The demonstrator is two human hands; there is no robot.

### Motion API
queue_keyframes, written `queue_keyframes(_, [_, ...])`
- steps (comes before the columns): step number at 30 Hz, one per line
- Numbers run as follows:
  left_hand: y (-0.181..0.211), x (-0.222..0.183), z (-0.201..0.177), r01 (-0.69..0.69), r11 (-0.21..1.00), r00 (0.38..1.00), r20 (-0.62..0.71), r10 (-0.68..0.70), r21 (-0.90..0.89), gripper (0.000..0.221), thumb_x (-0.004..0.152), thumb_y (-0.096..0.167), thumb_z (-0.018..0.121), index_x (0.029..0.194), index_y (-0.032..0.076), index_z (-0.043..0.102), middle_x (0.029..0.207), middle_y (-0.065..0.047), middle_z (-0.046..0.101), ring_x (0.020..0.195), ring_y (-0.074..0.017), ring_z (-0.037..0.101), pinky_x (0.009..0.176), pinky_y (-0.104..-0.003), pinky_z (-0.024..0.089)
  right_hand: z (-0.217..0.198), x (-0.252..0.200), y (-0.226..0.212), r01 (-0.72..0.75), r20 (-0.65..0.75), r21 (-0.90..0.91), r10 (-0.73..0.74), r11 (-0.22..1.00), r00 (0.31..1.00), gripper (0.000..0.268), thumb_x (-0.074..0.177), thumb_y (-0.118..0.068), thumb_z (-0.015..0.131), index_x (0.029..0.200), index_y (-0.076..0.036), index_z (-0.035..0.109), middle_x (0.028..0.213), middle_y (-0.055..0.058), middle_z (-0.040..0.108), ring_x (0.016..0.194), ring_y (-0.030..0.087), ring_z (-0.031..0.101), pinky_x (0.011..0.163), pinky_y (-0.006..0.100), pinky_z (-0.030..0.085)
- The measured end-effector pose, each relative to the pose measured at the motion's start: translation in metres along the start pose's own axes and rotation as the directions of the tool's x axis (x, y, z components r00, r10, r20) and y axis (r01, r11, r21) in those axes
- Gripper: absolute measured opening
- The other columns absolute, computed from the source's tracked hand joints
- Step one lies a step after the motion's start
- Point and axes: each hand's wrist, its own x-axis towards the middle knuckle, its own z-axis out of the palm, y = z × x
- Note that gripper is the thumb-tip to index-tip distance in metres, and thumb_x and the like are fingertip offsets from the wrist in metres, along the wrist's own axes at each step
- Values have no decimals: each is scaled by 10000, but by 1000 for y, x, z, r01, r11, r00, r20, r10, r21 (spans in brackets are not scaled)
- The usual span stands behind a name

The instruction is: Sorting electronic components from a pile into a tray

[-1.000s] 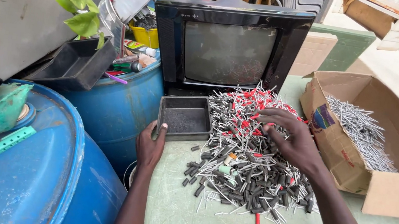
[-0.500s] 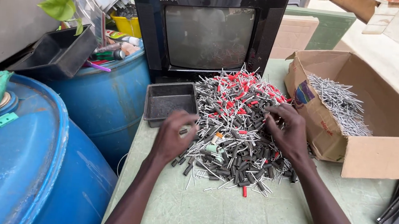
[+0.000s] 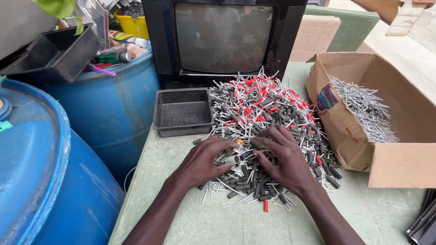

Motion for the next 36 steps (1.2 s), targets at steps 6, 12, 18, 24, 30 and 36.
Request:
queue_keyframes(6, [-31,5,3,59,971,978,-182,-103,-232,249,814,93,679,1062,110,692,888,-64,641,727,-183,629,676,-309,515,13,4,-17,38,35,-30,-37,999,999,217,901,-113,608,1095,-57,687,1091,142,647,1108,383,558,844,465,434])
queue_keyframes(12, [-34,0,5,144,950,959,-198,-203,-276,223,868,92,495,991,106,681,854,-109,626,816,-270,658,714,-364,538,3,1,-11,67,290,-100,-35,993,956,208,804,-258,734,981,-151,714,1126,55,630,1278,320,455,1040,515,331])
queue_keyframes(18, [-29,0,24,273,942,959,-18,-282,-197,196,869,166,436,989,132,587,919,-142,664,956,-367,640,865,-472,492,14,-7,12,10,185,-225,33,974,982,121,757,-157,649,871,-126,626,1047,46,574,1221,300,499,1027,505,363])
queue_keyframes(24, [3,-4,22,306,946,952,-18,-306,108,151,839,189,669,883,50,634,774,-193,666,829,-421,694,738,-505,535,9,-7,11,-60,109,-292,95,955,989,97,747,-110,631,831,-155,653,1116,28,589,1270,289,487,1034,492,358])
queue_keyframes(30, [-11,-7,33,415,910,906,-84,-415,-17,214,807,271,710,892,81,665,784,-176,688,860,-353,728,721,-466,544,4,1,-12,21,285,-185,33,982,958,232,763,-254,745,986,-211,700,1273,27,555,1380,318,369,1067,548,288])
queue_keyframes(36, [-30,7,40,350,596,794,-109,-598,-722,137,837,172,509,841,94,620,585,53,339,450,-60,382,372,-202,261,6,2,-19,118,303,-259,-36,959,952,202,734,-267,773,896,-180,692,1137,40,575,1335,314,406,1092,565,274])
